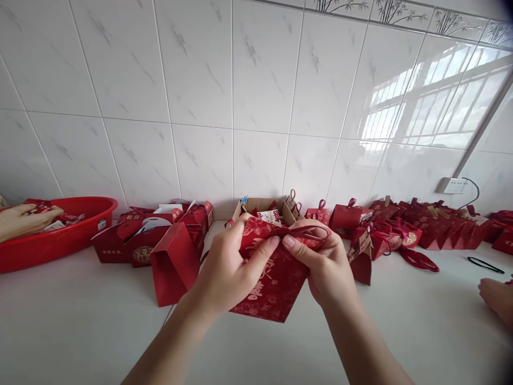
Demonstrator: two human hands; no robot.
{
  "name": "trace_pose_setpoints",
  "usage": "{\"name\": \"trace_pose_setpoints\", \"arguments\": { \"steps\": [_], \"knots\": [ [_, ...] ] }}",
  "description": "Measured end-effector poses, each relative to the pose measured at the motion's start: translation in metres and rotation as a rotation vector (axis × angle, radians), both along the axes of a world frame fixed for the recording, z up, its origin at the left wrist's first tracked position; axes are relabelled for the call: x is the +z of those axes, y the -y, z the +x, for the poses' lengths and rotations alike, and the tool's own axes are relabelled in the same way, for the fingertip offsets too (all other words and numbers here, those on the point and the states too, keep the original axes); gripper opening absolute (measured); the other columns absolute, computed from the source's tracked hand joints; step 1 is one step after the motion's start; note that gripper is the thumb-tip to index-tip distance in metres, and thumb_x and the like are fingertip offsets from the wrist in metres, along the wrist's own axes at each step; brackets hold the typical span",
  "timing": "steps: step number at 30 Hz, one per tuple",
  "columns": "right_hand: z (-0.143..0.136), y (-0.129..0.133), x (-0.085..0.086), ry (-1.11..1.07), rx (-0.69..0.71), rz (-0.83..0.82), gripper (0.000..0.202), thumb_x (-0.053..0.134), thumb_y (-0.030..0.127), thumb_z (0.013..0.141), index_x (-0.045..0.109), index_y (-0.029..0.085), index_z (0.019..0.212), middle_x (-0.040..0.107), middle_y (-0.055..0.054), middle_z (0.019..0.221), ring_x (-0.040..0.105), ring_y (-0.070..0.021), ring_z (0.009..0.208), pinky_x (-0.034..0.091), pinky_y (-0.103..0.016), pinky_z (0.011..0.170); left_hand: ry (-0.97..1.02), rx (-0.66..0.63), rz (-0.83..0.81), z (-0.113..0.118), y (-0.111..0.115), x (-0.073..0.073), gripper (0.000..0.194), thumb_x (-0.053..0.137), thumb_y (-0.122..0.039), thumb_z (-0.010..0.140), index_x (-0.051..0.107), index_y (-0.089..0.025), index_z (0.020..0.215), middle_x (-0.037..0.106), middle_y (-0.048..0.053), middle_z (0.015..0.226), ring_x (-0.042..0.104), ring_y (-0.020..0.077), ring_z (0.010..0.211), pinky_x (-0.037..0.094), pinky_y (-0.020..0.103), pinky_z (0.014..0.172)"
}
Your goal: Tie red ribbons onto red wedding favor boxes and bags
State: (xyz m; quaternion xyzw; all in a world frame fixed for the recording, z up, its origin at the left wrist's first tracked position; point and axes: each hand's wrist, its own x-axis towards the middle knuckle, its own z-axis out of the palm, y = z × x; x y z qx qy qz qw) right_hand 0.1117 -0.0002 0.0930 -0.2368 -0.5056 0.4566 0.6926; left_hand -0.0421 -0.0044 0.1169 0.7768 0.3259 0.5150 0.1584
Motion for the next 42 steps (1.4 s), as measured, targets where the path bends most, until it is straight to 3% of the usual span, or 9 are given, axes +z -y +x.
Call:
{"name": "trace_pose_setpoints", "arguments": {
  "steps": [4,7,11,17,22,27,36,42],
  "knots": [
    [0.000,0.000,0.001,-0.055,0.038,-0.071,0.025,0.085,0.027,0.061,0.062,0.019,0.068,0.067,0.002,0.066,0.064,-0.0138,0.058,0.055,-0.026,0.056,0.020,0.012,-0.072,0.000,-0.002,-0.003,0.016,0.060,-0.036,0.087,0.059,-0.020,0.088,0.071,0.003,0.080,0.069,0.0229,0.079,0.056,0.035,0.069],
    [0.008,-0.001,0.006,0.038,0.113,-0.127,0.022,0.083,0.027,0.063,0.066,0.020,0.075,0.072,0.001,0.071,0.067,-0.0156,0.062,0.056,-0.027,0.059,0.061,-0.009,-0.179,0.001,-0.004,-0.004,0.022,0.059,-0.042,0.087,0.060,-0.021,0.093,0.073,0.005,0.089,0.070,0.0246,0.084,0.058,0.038,0.072],
    [0.024,-0.007,0.011,0.162,0.193,-0.062,0.020,0.077,0.032,0.073,0.071,0.020,0.087,0.074,-0.002,0.080,0.069,-0.0168,0.071,0.057,-0.029,0.066,0.129,-0.040,-0.317,0.001,-0.006,-0.004,0.029,0.058,-0.046,0.087,0.060,-0.022,0.104,0.073,0.006,0.103,0.070,0.0259,0.095,0.058,0.037,0.075],
    [0.031,-0.013,0.009,0.133,0.070,-0.012,0.016,0.078,0.031,0.073,0.072,0.022,0.085,0.073,0.000,0.081,0.066,-0.0128,0.076,0.053,-0.025,0.071,0.077,-0.012,-0.265,-0.002,-0.007,-0.002,0.027,0.060,-0.045,0.086,0.063,-0.022,0.101,0.074,0.003,0.089,0.071,0.0239,0.083,0.057,0.035,0.069],
    [0.028,-0.011,0.010,0.049,0.019,-0.005,0.016,0.081,0.027,0.068,0.070,0.021,0.077,0.068,0.003,0.071,0.061,-0.0097,0.066,0.050,-0.023,0.064,0.034,0.001,-0.257,0.000,-0.006,-0.003,0.027,0.064,-0.044,0.082,0.062,-0.022,0.097,0.073,0.002,0.082,0.070,0.0230,0.076,0.057,0.036,0.069],
    [0.028,-0.009,0.012,0.056,-0.036,-0.016,0.017,0.081,0.026,0.068,0.065,0.020,0.068,0.063,0.005,0.064,0.056,-0.0072,0.061,0.045,-0.018,0.057,-0.022,0.035,-0.378,0.006,-0.001,0.002,0.034,0.067,-0.046,0.078,0.060,-0.024,0.102,0.073,0.004,0.093,0.070,0.0272,0.086,0.057,0.039,0.072],
    [0.026,-0.005,0.013,0.086,-0.073,-0.001,0.023,0.079,0.028,0.072,0.059,0.019,0.064,0.056,0.005,0.057,0.048,-0.0064,0.052,0.036,-0.018,0.046,-0.032,-0.003,-0.329,0.010,0.000,-0.004,0.042,0.068,-0.043,0.077,0.060,-0.023,0.114,0.071,0.008,0.104,0.064,0.0300,0.104,0.054,0.043,0.086],
    [0.024,-0.006,0.013,0.086,-0.151,0.055,0.015,0.077,0.033,0.074,0.068,0.021,0.074,0.064,0.002,0.069,0.055,-0.0083,0.062,0.044,-0.020,0.056,-0.064,0.042,-0.333,0.009,-0.004,-0.008,0.034,0.064,-0.048,0.080,0.059,-0.028,0.107,0.070,0.003,0.097,0.067,0.0255,0.091,0.055,0.039,0.077]
  ]
}}
